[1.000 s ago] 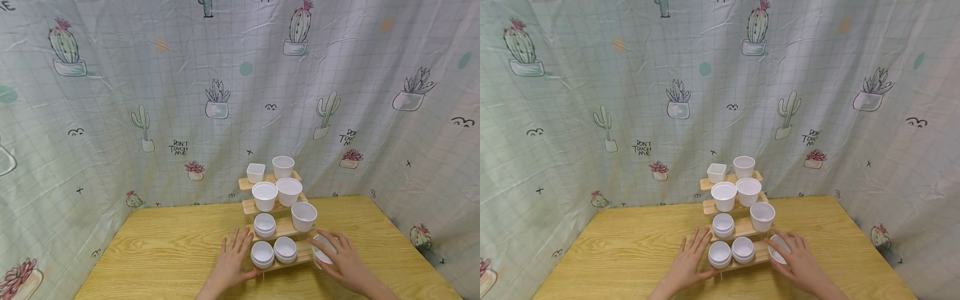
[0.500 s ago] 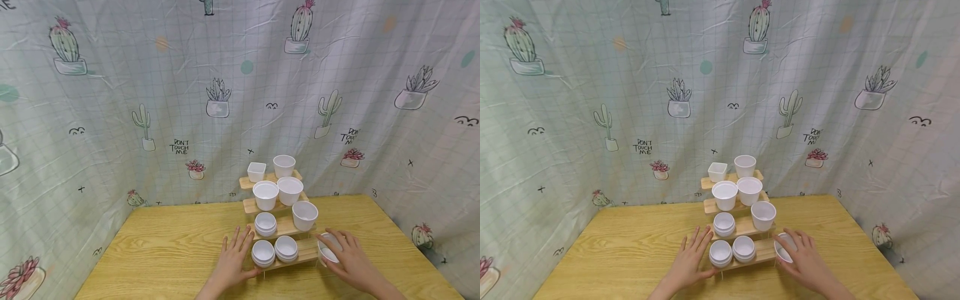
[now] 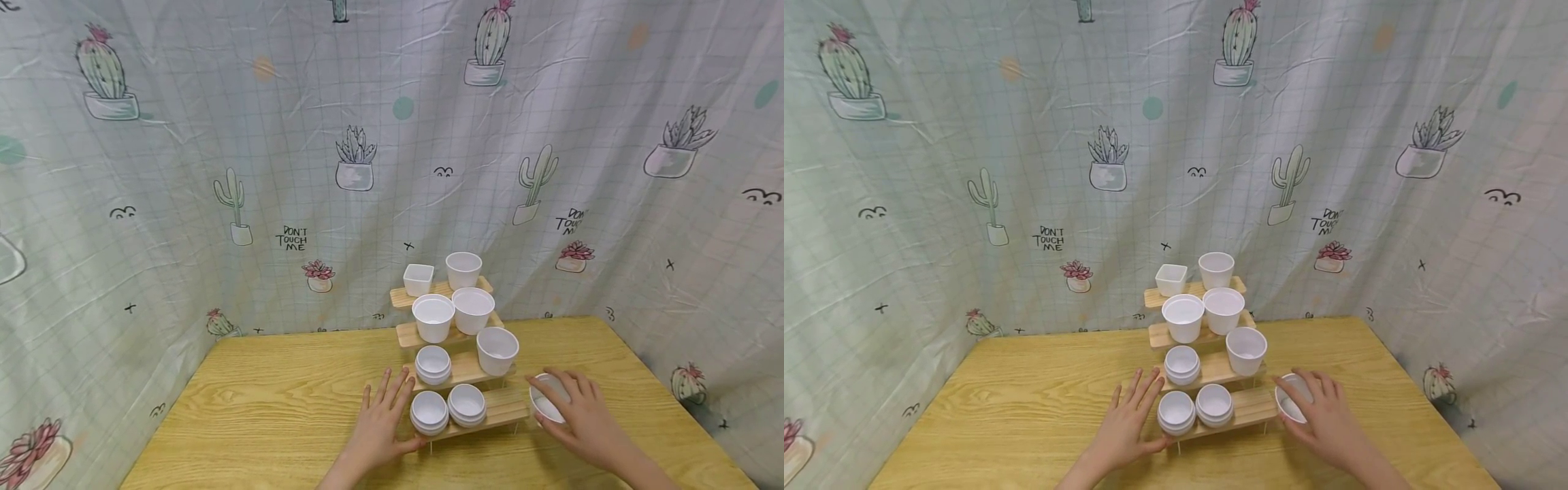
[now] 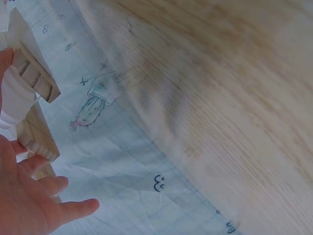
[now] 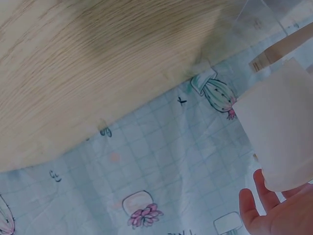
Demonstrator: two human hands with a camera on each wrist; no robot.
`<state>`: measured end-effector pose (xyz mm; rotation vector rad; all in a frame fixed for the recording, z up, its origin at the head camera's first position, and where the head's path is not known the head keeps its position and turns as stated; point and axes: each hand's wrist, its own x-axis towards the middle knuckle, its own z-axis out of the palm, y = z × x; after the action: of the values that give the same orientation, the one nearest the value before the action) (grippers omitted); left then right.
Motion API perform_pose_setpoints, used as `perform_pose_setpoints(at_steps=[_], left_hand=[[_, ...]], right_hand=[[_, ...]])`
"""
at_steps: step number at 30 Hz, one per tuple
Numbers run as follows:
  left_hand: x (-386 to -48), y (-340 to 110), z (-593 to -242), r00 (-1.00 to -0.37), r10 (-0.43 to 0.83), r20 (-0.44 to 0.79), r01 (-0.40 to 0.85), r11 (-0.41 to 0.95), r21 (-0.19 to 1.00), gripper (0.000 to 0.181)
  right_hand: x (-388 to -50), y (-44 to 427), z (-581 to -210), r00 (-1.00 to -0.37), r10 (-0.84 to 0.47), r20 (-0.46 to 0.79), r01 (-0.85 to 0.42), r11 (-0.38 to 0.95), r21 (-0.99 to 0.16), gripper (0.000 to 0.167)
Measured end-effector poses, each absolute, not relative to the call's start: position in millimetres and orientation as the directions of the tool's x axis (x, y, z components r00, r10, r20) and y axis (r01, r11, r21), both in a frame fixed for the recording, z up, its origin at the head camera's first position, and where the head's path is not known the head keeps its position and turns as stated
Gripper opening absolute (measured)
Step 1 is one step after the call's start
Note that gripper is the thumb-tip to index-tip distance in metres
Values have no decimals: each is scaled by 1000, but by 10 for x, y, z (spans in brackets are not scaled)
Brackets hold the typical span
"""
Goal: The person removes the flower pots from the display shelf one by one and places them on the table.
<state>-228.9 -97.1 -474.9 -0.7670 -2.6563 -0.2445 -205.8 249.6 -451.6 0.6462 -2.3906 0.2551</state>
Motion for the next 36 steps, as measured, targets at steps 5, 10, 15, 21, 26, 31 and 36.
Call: perform_pose_setpoints(at_steps=[5, 10, 15, 21, 26, 31, 36], left_hand=[[-2292, -976, -4756, -790, 476, 386, 538, 841, 62, 99], [-2292, -978, -4758, -792, 477, 381, 536, 842, 61, 99], [-2292, -979, -4757, -792, 478, 380, 536, 842, 58, 99], [-2290, -974, -4758, -786, 479, 390, 539, 841, 52, 98], [-2288, -978, -4753, -788, 478, 387, 536, 842, 52, 98], [-2278, -977, -4744, -794, 479, 376, 537, 841, 64, 98], [-2274, -976, -4736, -792, 477, 381, 535, 843, 55, 98]], right_hand=[[-2095, 2546, -4515, -668, -381, 639, -501, 865, -8, 57], [-2132, 2601, -4518, -690, -365, 625, -478, 878, -14, 56], [-2192, 2654, -4526, -695, -350, 628, -459, 888, -13, 57], [-2285, 2717, -4539, -698, -340, 631, -432, 902, 7, 57], [-2373, 2750, -4529, -692, -335, 640, -427, 904, 11, 57], [-2454, 2779, -4539, -716, -310, 625, -404, 915, -8, 56], [-2543, 2807, -4561, -730, -298, 616, -387, 922, -12, 56]])
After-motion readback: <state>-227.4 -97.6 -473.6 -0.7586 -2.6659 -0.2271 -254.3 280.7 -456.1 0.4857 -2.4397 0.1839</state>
